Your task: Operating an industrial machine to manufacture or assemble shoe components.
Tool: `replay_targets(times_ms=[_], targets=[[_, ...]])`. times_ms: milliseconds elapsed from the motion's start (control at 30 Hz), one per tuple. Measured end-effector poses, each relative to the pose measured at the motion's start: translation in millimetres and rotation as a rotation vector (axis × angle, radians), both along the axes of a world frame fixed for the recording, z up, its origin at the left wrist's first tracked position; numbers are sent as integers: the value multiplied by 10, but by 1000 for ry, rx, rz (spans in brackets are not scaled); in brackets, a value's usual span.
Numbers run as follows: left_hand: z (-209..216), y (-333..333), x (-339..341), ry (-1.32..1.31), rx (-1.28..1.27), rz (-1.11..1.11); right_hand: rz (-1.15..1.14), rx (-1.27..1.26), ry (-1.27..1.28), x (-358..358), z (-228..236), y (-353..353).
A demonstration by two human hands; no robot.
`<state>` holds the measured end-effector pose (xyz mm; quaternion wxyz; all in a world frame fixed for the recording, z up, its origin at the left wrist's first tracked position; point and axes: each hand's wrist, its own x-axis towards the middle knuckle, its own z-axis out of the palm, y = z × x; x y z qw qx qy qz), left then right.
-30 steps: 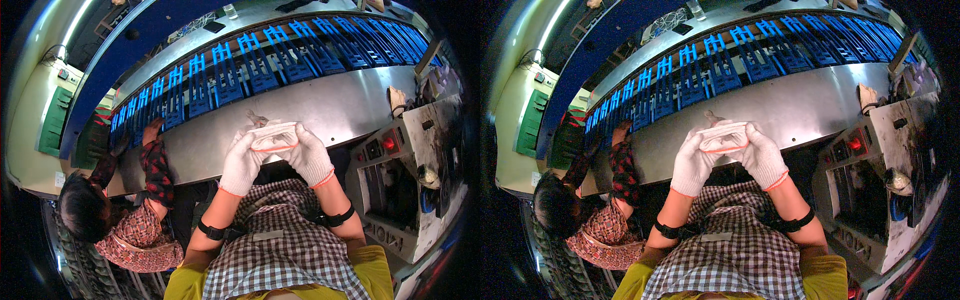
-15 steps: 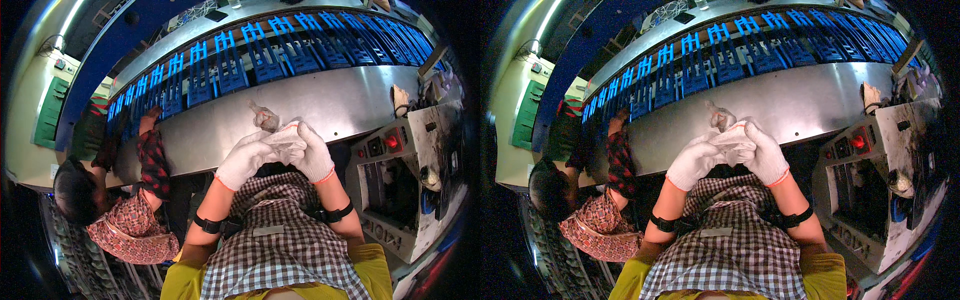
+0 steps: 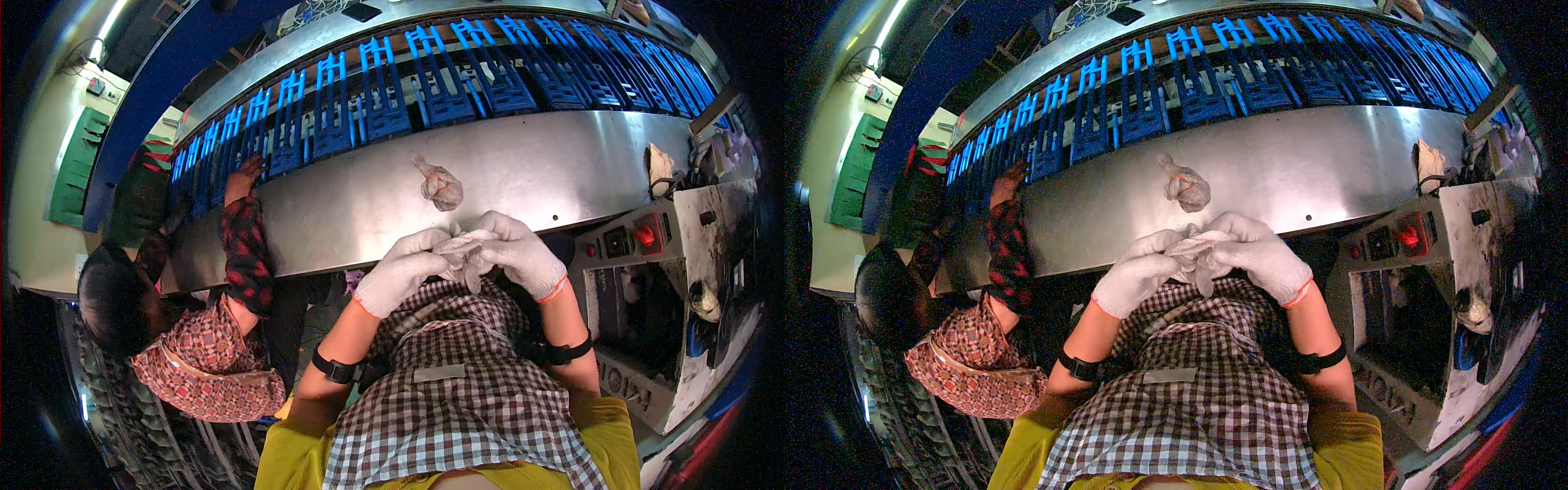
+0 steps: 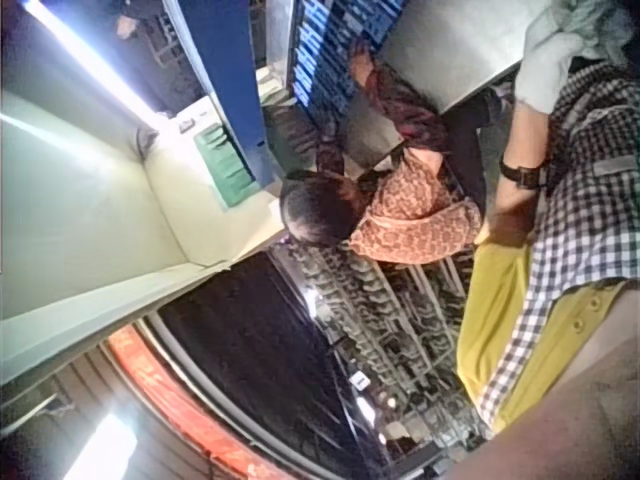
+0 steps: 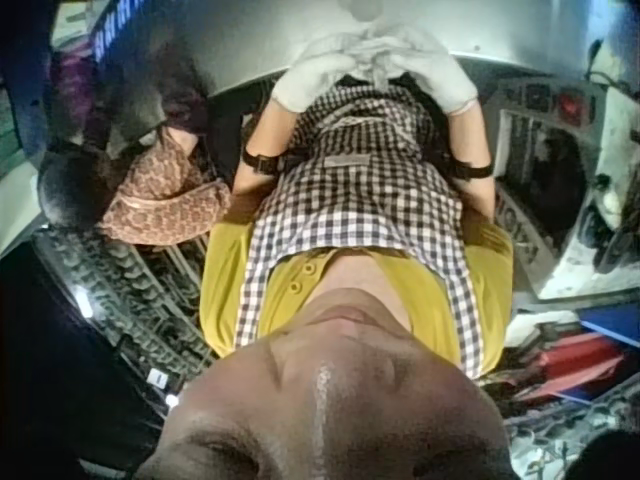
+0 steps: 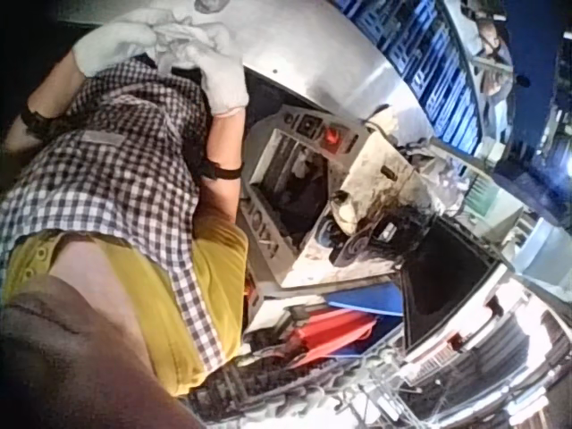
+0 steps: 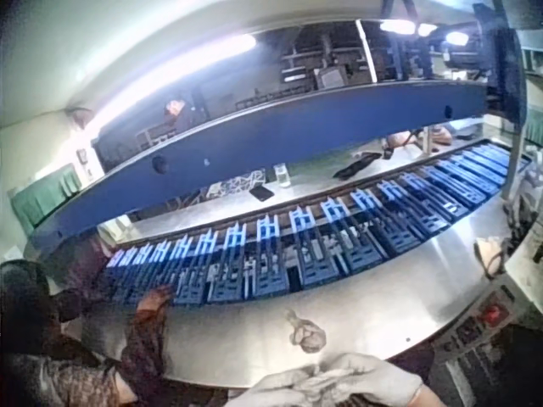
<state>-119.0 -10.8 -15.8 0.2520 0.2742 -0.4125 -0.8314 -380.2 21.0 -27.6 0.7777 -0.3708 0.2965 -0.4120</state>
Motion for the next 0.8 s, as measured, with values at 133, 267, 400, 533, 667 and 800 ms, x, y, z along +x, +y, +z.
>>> replay_targets(times_ms=[133, 267, 400, 533, 667, 800], targets=[[-47, 52, -149, -186, -194, 319, -316, -138, 180, 117, 91, -25], [-49, -179, -430, -277, -491, 651, -582, -433, 500, 301, 188, -325], [-103, -556, -571, -683, -898, 803, -790, -601, 939, 408, -4, -679], [-262, -592, -577, -916, -654, 655, -663, -508, 1245, 452, -299, -790], [-372, -496, -602, -949, -818, 739, -784, -632, 1305, 400, -279, -655], [-369, -513, -673, -934, -821, 720, -780, -950, 1376, 432, -79, -370]])
